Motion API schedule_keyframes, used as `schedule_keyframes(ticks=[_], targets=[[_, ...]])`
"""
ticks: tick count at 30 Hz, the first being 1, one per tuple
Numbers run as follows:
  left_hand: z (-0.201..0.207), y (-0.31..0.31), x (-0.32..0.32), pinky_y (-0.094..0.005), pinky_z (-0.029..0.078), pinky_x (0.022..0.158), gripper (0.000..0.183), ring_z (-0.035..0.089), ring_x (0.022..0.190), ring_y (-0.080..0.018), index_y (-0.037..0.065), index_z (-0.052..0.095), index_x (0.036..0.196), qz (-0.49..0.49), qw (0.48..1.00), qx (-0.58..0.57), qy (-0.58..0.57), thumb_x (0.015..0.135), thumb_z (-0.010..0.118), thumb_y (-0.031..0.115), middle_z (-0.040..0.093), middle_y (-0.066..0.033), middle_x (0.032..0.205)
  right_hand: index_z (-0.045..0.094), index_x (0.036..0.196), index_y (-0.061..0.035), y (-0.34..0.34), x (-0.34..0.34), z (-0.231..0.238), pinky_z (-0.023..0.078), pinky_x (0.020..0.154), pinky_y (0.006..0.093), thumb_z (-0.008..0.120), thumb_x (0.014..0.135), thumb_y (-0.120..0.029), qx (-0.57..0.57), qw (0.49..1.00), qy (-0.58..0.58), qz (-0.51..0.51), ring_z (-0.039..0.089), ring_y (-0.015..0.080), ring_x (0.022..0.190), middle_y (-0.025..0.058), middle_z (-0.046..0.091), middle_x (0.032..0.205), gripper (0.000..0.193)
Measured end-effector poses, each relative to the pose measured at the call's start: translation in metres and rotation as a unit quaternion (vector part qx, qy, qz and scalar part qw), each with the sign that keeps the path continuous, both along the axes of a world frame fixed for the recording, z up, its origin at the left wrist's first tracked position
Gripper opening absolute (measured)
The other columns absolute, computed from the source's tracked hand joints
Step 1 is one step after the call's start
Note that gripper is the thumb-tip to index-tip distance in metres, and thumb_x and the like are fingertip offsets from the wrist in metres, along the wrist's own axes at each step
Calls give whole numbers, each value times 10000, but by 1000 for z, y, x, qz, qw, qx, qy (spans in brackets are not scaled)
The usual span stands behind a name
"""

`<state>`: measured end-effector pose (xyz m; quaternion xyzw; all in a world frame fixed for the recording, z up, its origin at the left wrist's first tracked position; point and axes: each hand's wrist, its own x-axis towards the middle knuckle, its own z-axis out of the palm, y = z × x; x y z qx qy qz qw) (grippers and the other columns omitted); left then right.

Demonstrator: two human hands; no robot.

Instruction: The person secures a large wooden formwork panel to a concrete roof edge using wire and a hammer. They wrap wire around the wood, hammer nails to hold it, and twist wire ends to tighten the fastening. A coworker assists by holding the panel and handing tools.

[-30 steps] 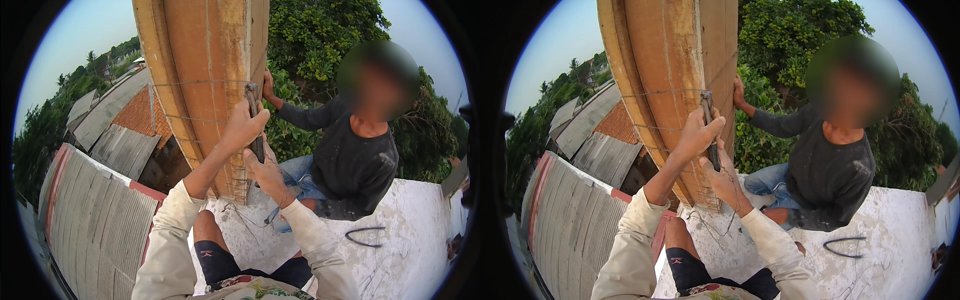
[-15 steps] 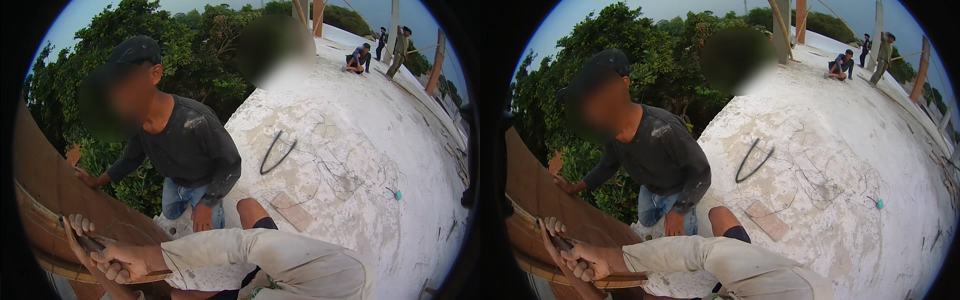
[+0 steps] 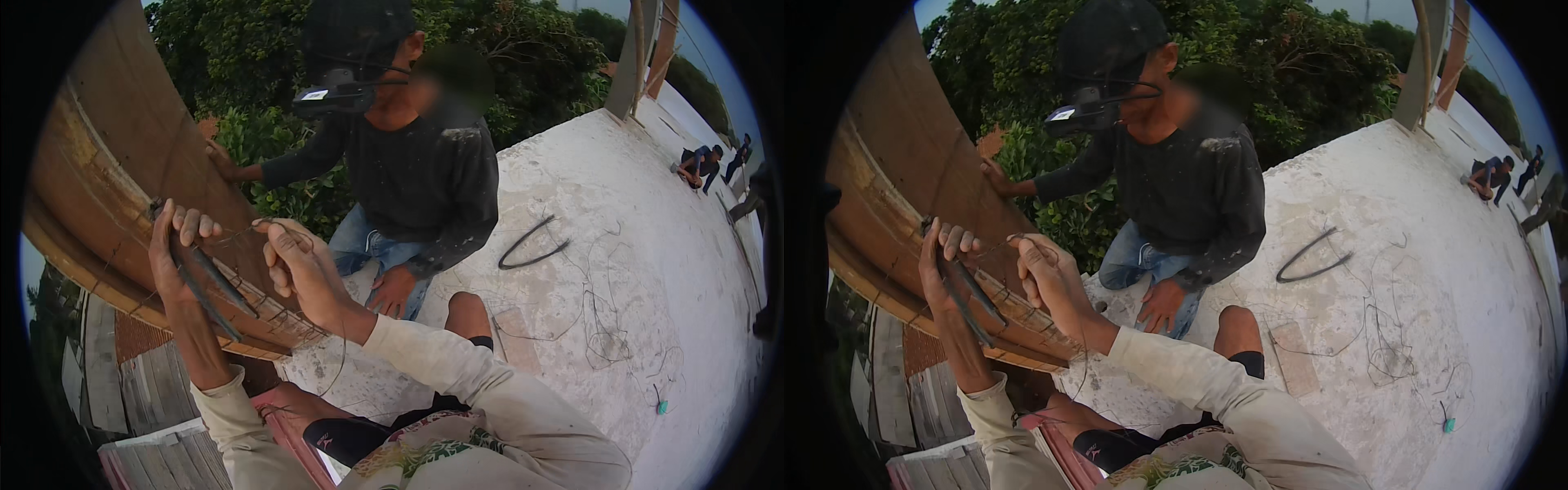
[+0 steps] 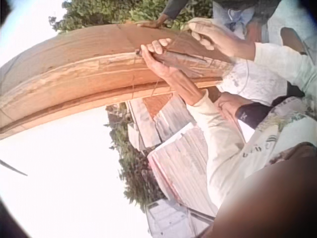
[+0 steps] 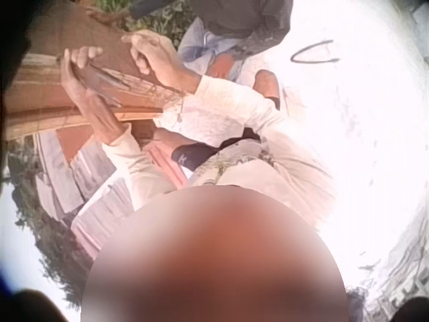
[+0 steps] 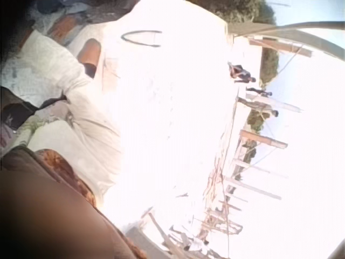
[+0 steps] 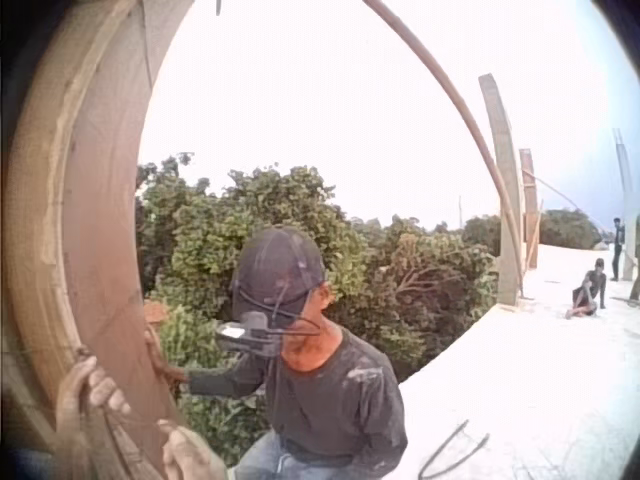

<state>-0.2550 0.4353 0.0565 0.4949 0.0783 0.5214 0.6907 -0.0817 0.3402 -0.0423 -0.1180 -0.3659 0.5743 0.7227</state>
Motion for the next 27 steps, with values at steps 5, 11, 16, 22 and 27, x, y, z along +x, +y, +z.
schedule_keyframes(ticks=[5, 11, 16, 22, 27], targets=[[-9, 1, -3, -494, 619, 796, 376, 682, 756, -298, 88, 626, 786, 11, 999, -24, -47, 1109, 532, 256, 573, -38, 618, 622, 1370, -27, -8, -6, -17, 456, 564, 226, 595, 1111, -242, -3, 987, -76, -140, 576, 75, 663, 37, 676, 965, 338], [-2, -1, 0, -512, 658, 774, 368, 738, 804, -350, 72, 665, 804, 19, 998, -44, -39, 1100, 548, 258, 627, -75, 649, 716, 1217, 32, -49, -28, -35, 511, 656, 265, 649, 1056, -86, 213, 839, -383, -322, 651, 129, 789, 115, 733, 984, 210], [-3, -3, -7, -392, 579, 559, 327, 634, 557, -225, 93, 601, 813, 33, 997, -72, 9, 1084, 574, 276, 587, -49, 633, 682, 1243, 6, -31, 16, -2, 569, 794, 356, 642, 1048, -111, 190, 773, -547, -257, 715, 291, 994, 173, 717, 1192, 231], [3, -6, 8, -379, 558, 538, 304, 631, 544, -227, 93, 561, 822, 183, 974, -92, 92, 1060, 591, 280, 590, -64, 630, 390, 1366, 60, -49, -8, 50, 534, 958, 476, 769, 944, -176, 133, 794, -561, -192, 638, 477, 1142, 288, 562, 1277, 613], [10, -16, 17, -353, 519, 525, 280, 618, 544, -203, 70, 581, 864, 257, 953, -103, 120, 1047, 612, 279, 591, -65, 665, 429, 1264, 30, -24, -33, 76, 484, 950, 522, 735, 946, -109, 63, 782, -594, -180, 639, 477, 1071, 252, 593, 1094, 462]])
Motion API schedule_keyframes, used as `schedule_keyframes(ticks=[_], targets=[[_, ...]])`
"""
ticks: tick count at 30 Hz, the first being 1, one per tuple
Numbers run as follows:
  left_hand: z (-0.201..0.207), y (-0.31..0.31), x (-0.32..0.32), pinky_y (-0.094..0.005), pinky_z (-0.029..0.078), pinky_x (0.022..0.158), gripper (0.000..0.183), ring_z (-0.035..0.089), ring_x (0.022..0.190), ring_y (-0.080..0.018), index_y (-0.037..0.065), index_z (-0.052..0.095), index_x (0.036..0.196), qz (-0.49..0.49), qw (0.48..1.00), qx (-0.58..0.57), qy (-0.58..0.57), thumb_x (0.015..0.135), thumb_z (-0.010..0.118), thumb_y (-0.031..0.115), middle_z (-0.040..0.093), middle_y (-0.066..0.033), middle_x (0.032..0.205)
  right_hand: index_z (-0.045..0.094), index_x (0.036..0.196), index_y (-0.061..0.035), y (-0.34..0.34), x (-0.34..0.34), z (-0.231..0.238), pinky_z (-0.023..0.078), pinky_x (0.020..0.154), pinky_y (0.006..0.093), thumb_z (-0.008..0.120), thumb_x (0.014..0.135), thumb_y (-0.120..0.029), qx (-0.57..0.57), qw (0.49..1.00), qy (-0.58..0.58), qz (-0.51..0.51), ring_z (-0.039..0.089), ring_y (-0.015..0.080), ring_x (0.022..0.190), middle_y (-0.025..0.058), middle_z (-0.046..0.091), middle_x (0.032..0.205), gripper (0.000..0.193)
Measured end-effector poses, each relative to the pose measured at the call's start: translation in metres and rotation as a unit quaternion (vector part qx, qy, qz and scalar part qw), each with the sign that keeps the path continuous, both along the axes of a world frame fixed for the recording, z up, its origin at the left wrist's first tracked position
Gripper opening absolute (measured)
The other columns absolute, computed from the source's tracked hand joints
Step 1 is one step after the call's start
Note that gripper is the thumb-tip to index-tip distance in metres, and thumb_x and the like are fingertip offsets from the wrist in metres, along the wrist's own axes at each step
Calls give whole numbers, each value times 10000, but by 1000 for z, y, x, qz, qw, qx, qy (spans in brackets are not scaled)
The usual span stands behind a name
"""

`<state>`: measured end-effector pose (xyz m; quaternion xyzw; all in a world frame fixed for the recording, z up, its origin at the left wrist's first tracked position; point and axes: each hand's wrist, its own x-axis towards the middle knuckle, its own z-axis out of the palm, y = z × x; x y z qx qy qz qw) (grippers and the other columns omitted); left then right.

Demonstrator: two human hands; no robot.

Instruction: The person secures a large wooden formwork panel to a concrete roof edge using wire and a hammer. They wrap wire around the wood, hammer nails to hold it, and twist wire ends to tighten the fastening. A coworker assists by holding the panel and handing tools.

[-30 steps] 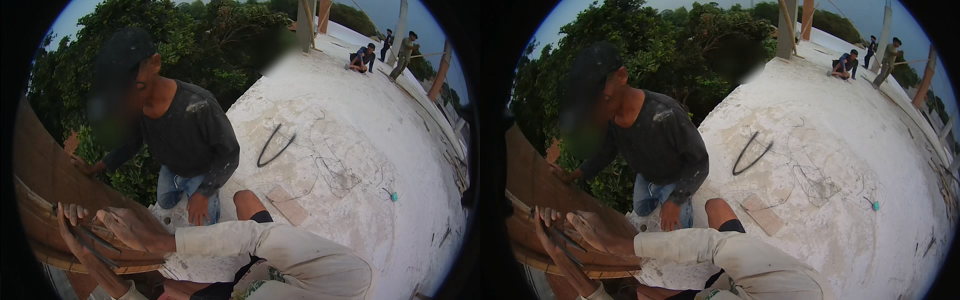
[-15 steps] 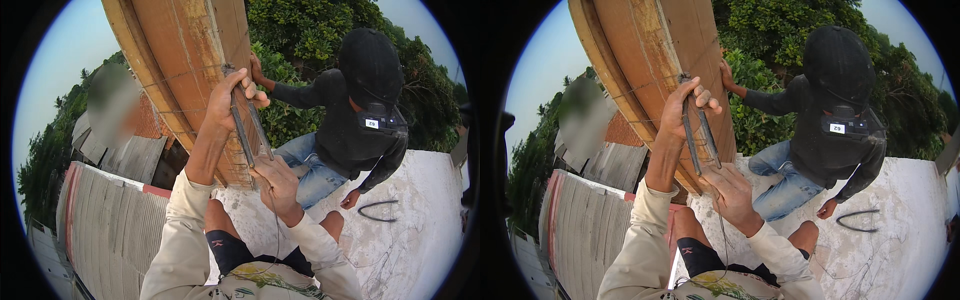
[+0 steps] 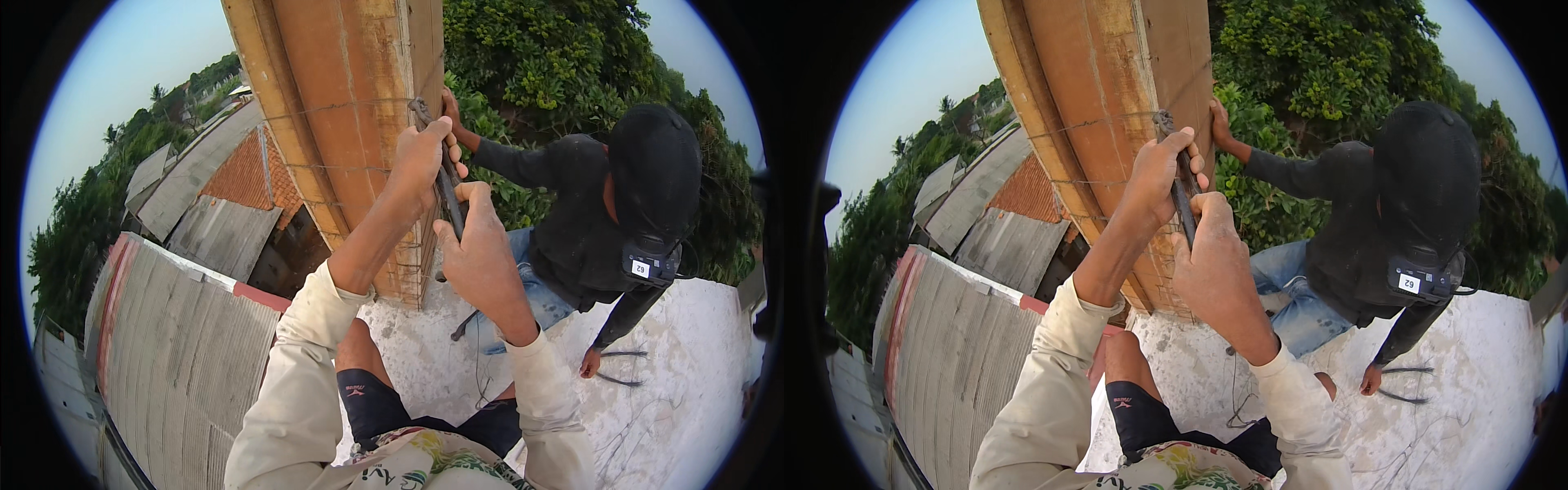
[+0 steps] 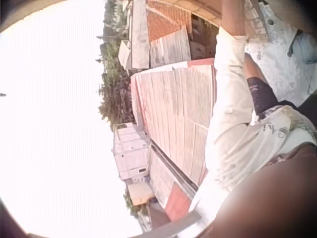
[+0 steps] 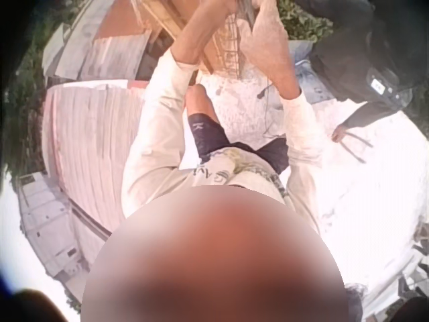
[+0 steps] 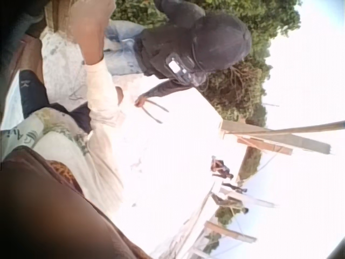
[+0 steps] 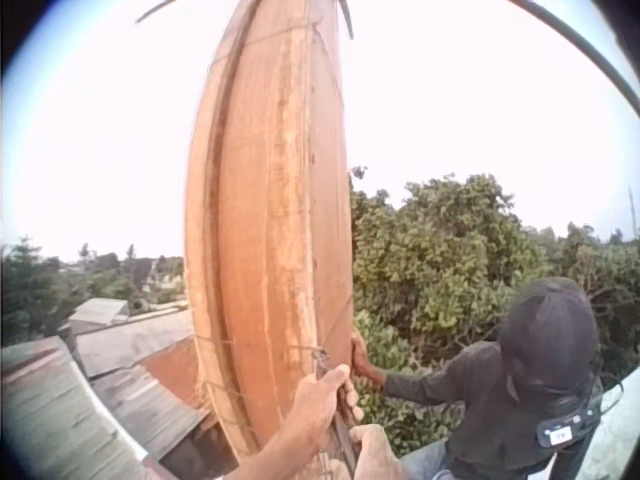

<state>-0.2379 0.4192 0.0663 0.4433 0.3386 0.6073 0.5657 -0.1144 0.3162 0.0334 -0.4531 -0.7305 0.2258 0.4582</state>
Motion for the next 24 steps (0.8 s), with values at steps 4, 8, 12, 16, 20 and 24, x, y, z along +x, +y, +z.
schedule_keyframes(ticks=[4, 8, 12, 16, 20, 24], targets=[[-5, -8, -2, -300, 494, 616, 314, 586, 667, -128, 81, 586, 934, -17, 998, 62, -21, 1034, 680, 363, 592, -11, 786, 467, 1202, -73, 20, 38, 8, 310, 505, 206, 679, 980, -78, -302, 797, 430, 298, 433, 25, 670, 18, 553, 949, 308], [-11, -11, -8, -279, 486, 649, 399, 578, 724, -84, 70, 590, 971, -35, 995, 94, 20, 1008, 730, 442, 590, -22, 851, 511, 1147, -61, 22, 39, 10, 358, 534, 227, 642, 984, -89, -277, 859, 338, 266, 451, 51, 676, 24, 579, 979, 211], [-18, -7, -19, -268, 526, 700, 525, 621, 777, -97, 23, 598, 1065, -58, 993, 101, 37, 989, 726, 526, 615, -56, 911, 558, 1228, 10, 31, 39, 26, 487, 667, 271, 618, 950, -66, -254, 930, 157, 212, 588, 156, 919, 122, 598, 1193, 295], [-19, 4, -26, -284, 563, 723, 708, 650, 816, -127, -57, 591, 1209, -80, 990, 106, 54, 960, 729, 591, 634, -93, 960, 516, 1398, 101, 35, 40, 42, 598, 857, 348, 606, 928, -46, -296, 899, 197, 256, 666, 279, 1180, 181, 594, 1284, 501], [-13, 3, -16, -306, 597, 698, 743, 667, 833, -147, -53, 525, 1256, -86, 989, 102, 63, 950, 741, 589, 629, -117, 990, 456, 1479, 131, 38, 50, 65, 601, 1008, 443, 575, 926, -4, -336, 858, 266, 283, 633, 388, 1293, 246, 555, 1436, 581], [-10, -2, -2, -303, 617, 692, 629, 701, 864, -158, -57, 559, 1230, -69, 991, 116, 9, 966, 739, 485, 635, -130, 1034, 459, 1474, 125, 46, 55, 68, 600, 979, 426, 540, 964, -17, -335, 843, 265, 326, 618, 350, 1300, 215, 512, 1487, 536]])
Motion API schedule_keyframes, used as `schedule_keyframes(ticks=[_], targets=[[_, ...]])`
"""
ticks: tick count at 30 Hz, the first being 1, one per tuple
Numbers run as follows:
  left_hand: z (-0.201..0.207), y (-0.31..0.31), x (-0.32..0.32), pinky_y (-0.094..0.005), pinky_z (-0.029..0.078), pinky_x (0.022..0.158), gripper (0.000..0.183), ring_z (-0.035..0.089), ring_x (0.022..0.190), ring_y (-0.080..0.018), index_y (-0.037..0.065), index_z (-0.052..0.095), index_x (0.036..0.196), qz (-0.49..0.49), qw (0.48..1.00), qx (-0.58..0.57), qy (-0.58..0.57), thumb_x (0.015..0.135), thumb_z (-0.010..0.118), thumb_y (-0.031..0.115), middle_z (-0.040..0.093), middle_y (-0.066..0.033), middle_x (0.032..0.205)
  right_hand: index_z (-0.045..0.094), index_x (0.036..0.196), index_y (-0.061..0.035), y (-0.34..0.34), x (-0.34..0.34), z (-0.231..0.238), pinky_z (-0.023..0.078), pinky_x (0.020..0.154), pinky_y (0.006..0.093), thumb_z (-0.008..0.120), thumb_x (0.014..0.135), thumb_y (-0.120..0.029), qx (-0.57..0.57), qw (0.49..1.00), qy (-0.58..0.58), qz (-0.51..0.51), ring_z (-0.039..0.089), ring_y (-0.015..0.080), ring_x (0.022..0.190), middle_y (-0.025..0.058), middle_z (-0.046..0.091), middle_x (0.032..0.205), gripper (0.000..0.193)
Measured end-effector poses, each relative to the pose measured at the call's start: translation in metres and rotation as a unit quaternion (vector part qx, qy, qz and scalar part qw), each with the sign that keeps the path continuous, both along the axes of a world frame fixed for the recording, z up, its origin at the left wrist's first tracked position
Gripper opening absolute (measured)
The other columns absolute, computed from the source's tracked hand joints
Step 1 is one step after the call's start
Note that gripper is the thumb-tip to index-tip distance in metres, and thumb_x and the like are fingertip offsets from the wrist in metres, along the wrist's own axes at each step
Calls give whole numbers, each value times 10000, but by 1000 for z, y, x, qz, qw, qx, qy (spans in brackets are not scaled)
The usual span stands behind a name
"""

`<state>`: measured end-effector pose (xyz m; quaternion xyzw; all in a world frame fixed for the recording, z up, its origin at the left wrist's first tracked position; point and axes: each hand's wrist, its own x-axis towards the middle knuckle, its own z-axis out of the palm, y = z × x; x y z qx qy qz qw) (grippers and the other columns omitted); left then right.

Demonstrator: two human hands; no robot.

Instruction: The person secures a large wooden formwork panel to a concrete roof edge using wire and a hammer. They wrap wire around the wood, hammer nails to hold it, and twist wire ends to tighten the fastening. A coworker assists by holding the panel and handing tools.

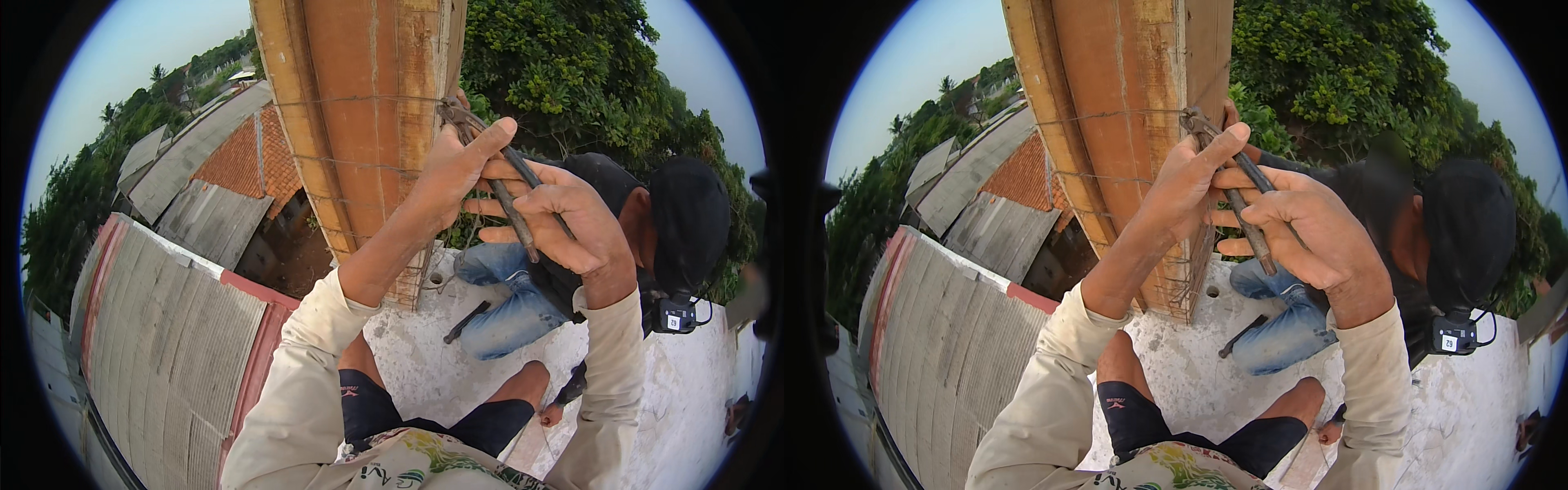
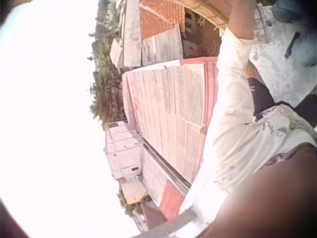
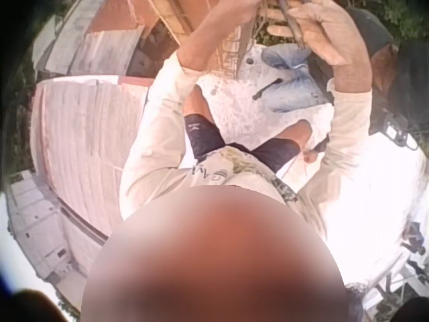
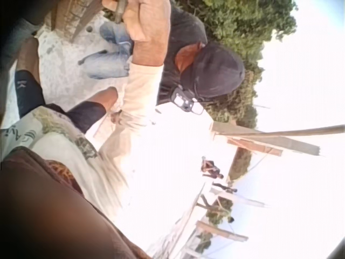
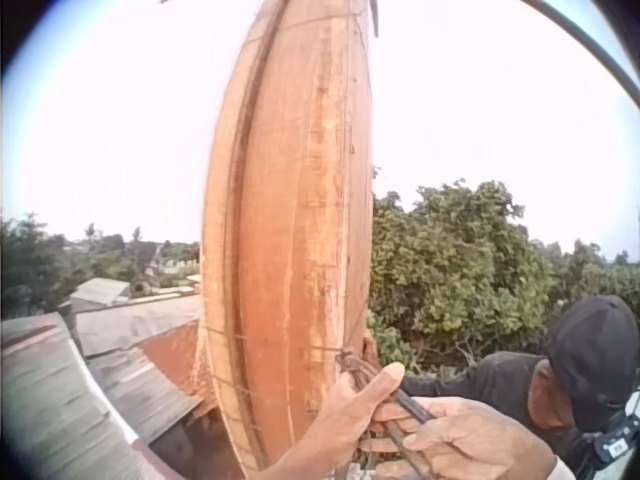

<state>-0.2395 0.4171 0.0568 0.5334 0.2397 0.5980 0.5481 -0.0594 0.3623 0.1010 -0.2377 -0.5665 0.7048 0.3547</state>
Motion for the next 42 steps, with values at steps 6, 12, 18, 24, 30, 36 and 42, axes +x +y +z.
schedule_keyframes(ticks=[6, 12, 18, 24, 30, 36, 42], targets=[[-11, 14, -7, -341, 586, 710, 493, 666, 821, -188, -15, 480, 1065, 89, 994, 32, 60, 899, 767, 350, 607, -120, 953, 356, 1462, -66, -3, -27, -37, 591, 658, 323, 569, 1103, -209, -31, 995, 52, -74, 701, 192, 841, 128, 622, 1172, 441], [-18, 15, -13, -338, 554, 656, 411, 670, 746, -174, -47, 491, 1067, 48, 997, 36, 56, 909, 721, 254, 694, -146, 836, 569, 1156, -86, -6, -41, -53, 457, 494, 220, 692, 1056, -285, -85, 993, -24, -83, 502, 35, 630, -21, 536, 846, 255], [-11, 0, -35, -314, 618, 654, 463, 742, 749, -211, -66, 435, 1133, 1, 986, 66, 154, 953, 698, 270, 717, -158, 815, 528, 1055, -135, -5, -61, -89, 294, 459, 205, 707, 1038, -305, -78, 992, 27, -95, 380, 10, 580, -78, 443, 775, 247], [-10, -13, -49, -330, 634, 746, 500, 764, 808, -233, -63, 602, 1153, 44, 984, 1, 171, 925, 822, 323, 719, -138, 853, 494, 1113, -143, -5, -82, -111, 295, 458, 203, 682, 1051, -315, -31, 989, 67, -127, 374, 11, 568, -85, 420, 771, 262], [-13, -20, -50, -327, 630, 740, 482, 765, 834, -248, -63, 621, 1198, 63, 984, -1, 166, 942, 820, 294, 718, -145, 887, 523, 1304, -47, -1, -99, -130, 380, 474, 219, 650, 1061, -272, 86, 974, 34, -207, 459, 40, 579, -51, 486, 805, 355], [-15, -20, -55, -352, 610, 784, 419, 759, 874, -251, -77, 615, 1261, 60, 979, 12, 196, 991, 753, 212, 707, -124, 924, 554, 1303, 17, 6, -109, -143, 483, 753, 404, 602, 1035, -179, 149, 953, -16, -264, 584, 234, 792, 122, 571, 880, 336], [-20, -18, -54, -345, 605, 789, 439, 759, 873, -242, -84, 620, 1254, 67, 977, 32, 200, 970, 784, 208, 717, -129, 959, 539, 1325, 34, 16, -114, -155, 481, 844, 442, 612, 1029, -182, 183, 938, -9, -295, 596, 316, 874, 180, 590, 912, 373]])
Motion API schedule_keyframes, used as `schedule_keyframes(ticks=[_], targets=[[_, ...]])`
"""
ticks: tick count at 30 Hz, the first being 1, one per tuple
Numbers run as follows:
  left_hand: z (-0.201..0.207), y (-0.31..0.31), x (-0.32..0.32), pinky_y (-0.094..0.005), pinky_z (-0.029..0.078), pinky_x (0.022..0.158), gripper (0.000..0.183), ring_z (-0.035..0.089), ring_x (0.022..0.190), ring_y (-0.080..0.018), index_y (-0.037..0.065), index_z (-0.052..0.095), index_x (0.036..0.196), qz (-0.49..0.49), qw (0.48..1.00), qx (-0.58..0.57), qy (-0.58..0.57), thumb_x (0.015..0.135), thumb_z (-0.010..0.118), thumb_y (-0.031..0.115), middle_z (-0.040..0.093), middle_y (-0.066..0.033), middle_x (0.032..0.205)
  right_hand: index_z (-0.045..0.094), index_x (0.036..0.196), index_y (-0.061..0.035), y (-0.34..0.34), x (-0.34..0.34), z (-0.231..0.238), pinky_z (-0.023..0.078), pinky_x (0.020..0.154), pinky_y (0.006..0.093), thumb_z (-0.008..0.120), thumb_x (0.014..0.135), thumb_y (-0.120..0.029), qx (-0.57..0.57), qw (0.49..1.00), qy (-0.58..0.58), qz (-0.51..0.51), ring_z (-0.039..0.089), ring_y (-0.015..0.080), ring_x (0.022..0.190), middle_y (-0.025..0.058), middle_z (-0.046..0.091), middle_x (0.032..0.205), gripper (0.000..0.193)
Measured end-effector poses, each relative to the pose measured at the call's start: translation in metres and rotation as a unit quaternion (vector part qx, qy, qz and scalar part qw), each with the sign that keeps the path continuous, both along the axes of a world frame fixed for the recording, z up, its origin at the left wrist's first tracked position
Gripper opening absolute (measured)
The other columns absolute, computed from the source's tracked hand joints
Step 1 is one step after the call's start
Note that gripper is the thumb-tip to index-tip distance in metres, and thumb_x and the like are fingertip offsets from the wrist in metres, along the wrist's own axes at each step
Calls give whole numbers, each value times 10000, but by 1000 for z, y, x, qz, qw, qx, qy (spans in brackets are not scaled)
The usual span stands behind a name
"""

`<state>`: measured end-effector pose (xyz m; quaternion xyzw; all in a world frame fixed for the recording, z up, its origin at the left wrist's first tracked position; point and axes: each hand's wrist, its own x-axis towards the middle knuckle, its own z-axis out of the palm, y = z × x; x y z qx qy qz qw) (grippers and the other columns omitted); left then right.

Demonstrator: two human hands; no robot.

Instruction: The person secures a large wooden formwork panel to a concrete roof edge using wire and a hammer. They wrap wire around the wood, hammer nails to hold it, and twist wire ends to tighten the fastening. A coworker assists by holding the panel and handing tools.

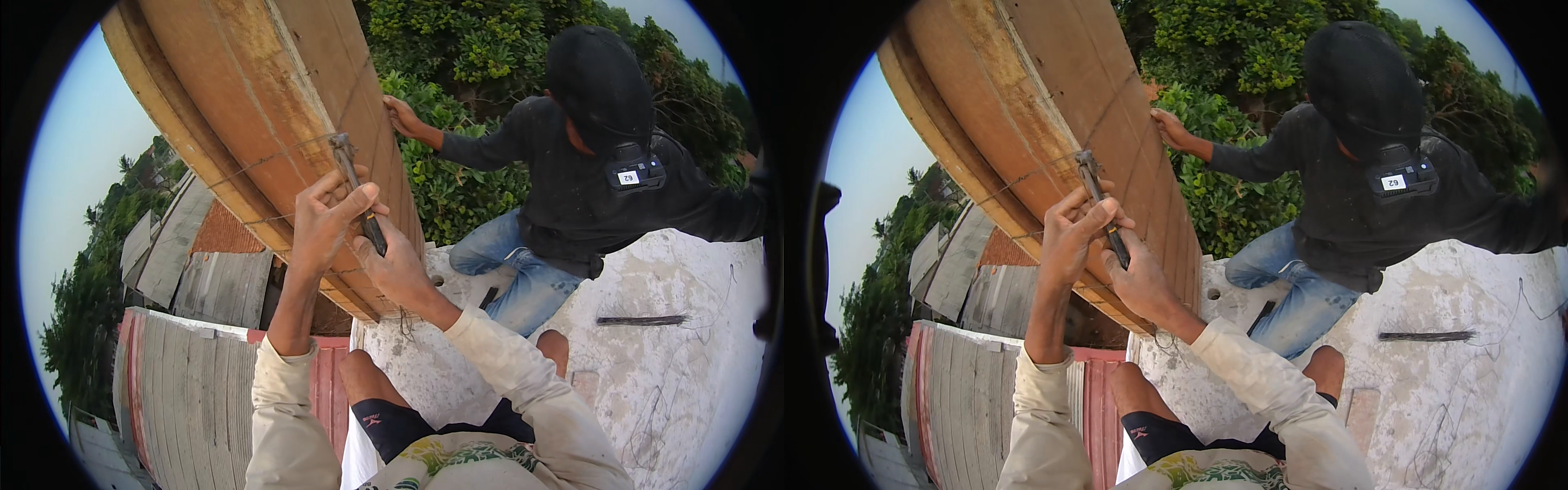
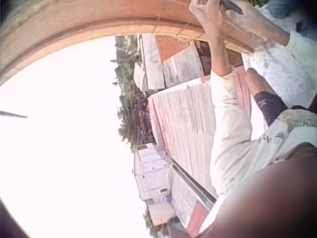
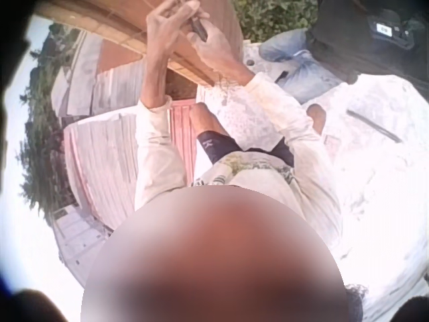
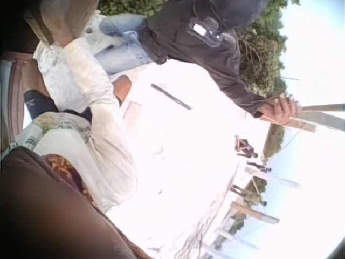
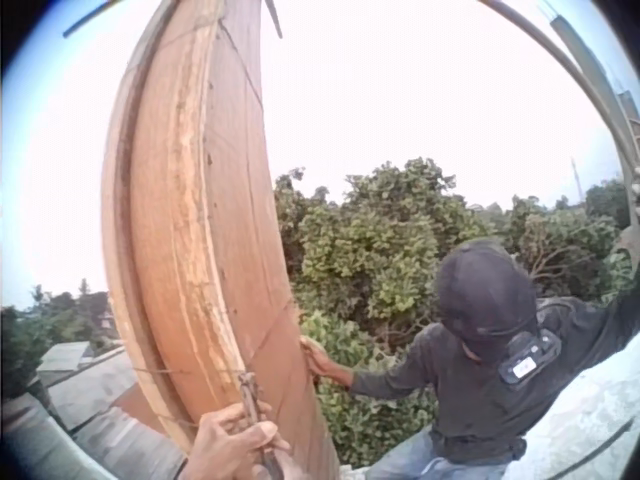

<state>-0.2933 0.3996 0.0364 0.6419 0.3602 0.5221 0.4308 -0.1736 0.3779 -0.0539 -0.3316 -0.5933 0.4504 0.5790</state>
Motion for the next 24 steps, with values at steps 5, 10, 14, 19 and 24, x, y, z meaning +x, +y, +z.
schedule_keyframes(ticks=[5, 10, 14, 19, 24], targets=[[4, -1, -5, -371, 624, 813, 461, 762, 932, -267, -55, 620, 1283, -2, 999, 15, 42, 1001, 755, 284, 731, -147, 976, 563, 1262, -32, -16, 19, 18, 407, 574, 296, 631, 1050, -208, -120, 966, 132, 186, 496, 110, 665, 12, 521, 842, 284], [9, 2, 4, -398, 639, 873, 501, 760, 958, -302, -28, 650, 1194, -202, 948, -110, -220, 1085, 573, 455, 745, -182, 1020, 558, 1155, -88, -35, 32, 47, 251, 437, 211, 617, 1082, -238, -271, 748, 394, 460, 357, 27, 547, -53, 438, 772, 177], [9, 16, 30, -374, 619, 820, 424, 727, 793, -227, 46, 641, 1044, -301, 893, -99, -319, 1127, 485, 431, 694, -88, 839, 554, 1155, -65, -45, 23, 61, 289, 442, 208, 600, 1096, -235, -281, 624, 499, 532, 388, 38, 539, -41, 449, 755, 187], [25, 21, 25, -362, 480, 512, 291, 439, 464, -115, 143, 483, 840, -230, 899, -223, -298, 1070, 591, 287, 405, 57, 592, 539, 1173, -4, -51, 41, 67, 464, 505, 234, 647, 1071, -334, -264, 818, 307, 409, 556, 79, 613, -5, 565, 855, 362], [31, 10, 43, -336, 448, 496, 270, 441, 466, -129, 150, 482, 847, 6, 963, -210, -171, 1046, 606, 284, 429, 38, 604, 509, 1152, -20, -46, 62, 72, 470, 525, 286, 723, 995, -301, -187, 959, 59, 203, 575, 101, 663, 24, 565, 908, 386]])
